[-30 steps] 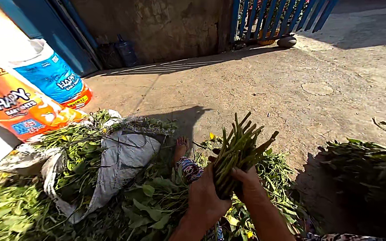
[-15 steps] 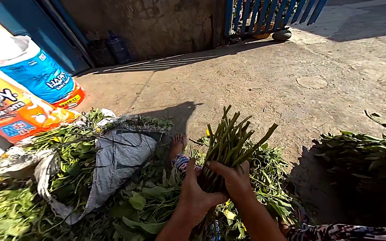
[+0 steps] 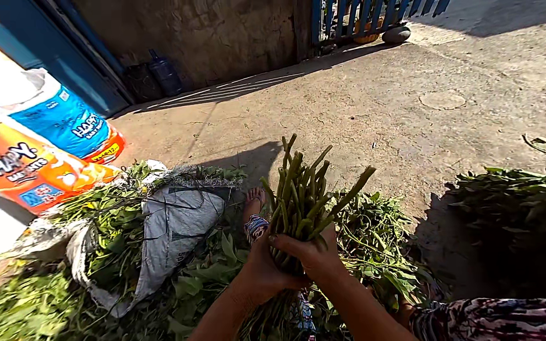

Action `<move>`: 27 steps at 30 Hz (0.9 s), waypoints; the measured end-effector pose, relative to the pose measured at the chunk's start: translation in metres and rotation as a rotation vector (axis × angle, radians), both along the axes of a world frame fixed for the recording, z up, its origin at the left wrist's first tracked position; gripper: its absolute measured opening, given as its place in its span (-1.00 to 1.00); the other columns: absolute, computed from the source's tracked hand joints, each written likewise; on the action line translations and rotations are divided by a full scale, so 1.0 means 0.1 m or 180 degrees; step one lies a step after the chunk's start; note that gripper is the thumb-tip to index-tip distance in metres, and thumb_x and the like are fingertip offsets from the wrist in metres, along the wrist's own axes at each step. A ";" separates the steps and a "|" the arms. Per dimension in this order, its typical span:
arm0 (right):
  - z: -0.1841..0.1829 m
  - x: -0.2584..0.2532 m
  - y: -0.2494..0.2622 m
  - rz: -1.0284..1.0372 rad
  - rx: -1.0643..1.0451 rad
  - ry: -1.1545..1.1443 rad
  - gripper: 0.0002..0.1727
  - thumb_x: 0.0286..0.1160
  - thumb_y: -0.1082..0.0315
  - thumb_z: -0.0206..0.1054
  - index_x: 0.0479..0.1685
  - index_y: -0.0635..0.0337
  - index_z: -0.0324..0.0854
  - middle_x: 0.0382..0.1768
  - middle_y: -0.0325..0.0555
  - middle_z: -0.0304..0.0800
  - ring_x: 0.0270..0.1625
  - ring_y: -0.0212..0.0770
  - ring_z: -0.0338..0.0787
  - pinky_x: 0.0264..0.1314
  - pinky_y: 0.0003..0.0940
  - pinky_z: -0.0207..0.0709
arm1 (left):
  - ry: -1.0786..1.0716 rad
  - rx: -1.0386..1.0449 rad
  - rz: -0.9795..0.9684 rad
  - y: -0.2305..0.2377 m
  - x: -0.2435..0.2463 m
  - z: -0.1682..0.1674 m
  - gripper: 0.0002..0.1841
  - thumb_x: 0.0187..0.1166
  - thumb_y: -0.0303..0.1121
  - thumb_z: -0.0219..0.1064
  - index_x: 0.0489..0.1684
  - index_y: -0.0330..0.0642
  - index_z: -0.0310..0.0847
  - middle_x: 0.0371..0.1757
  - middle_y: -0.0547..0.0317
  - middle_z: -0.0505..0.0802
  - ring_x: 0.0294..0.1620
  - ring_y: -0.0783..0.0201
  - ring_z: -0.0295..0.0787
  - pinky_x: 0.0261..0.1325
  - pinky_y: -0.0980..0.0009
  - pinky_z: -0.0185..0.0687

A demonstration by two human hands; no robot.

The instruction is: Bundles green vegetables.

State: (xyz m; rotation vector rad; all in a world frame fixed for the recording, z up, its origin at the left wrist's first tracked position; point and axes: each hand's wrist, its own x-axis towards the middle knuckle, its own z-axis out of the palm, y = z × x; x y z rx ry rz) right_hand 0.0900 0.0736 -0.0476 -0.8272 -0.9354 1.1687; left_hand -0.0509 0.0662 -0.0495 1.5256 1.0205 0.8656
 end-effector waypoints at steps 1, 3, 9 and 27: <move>0.09 -0.03 0.01 0.0025 0.0000 -0.0066 -0.04 -0.20 0.39 0.81 0.48 0.04 0.48 0.01 -0.15 0.85 0.04 -0.24 0.88 0.07 -0.31 0.85 | -0.0330 -0.0075 -0.0109 0.02 -0.03 0.03 -0.18 -0.19 -0.53 0.82 0.26 -0.27 0.55 0.01 0.21 0.90 0.09 0.35 0.87 0.26 0.35 0.83; 0.34 -0.07 0.06 0.0151 0.0014 -0.0367 0.11 -0.21 0.26 0.86 0.60 -0.06 0.33 0.08 -0.21 0.80 0.08 -0.31 0.85 0.07 -0.36 0.83 | -0.0713 -0.0143 -0.0323 0.09 -0.14 0.13 -0.37 -0.07 -0.57 0.75 0.13 -0.18 0.67 -0.04 0.26 0.91 0.05 0.38 0.86 0.24 0.35 0.81; 1.45 -0.14 0.22 0.0869 0.0776 -0.0601 0.35 -0.27 0.09 0.89 0.72 -0.01 0.02 0.19 -0.10 0.69 0.15 -0.34 0.78 0.13 -0.33 0.78 | -0.1636 0.0052 -0.1061 0.29 -0.30 0.76 -0.66 0.30 -0.34 0.59 0.07 0.01 0.82 -0.02 0.32 0.93 0.05 0.49 0.85 0.19 0.50 0.75; 0.16 0.64 -0.51 -0.1246 0.2197 -0.3428 -0.85 0.59 0.24 0.37 0.01 -0.08 0.80 -0.16 -0.18 0.79 -0.05 -0.20 0.72 0.06 -0.28 0.59 | -0.3827 -0.0221 -0.1237 0.21 0.46 -0.28 -0.44 0.32 -0.31 0.56 0.39 -0.18 0.67 0.11 0.05 0.90 0.14 0.20 0.86 0.30 0.27 0.71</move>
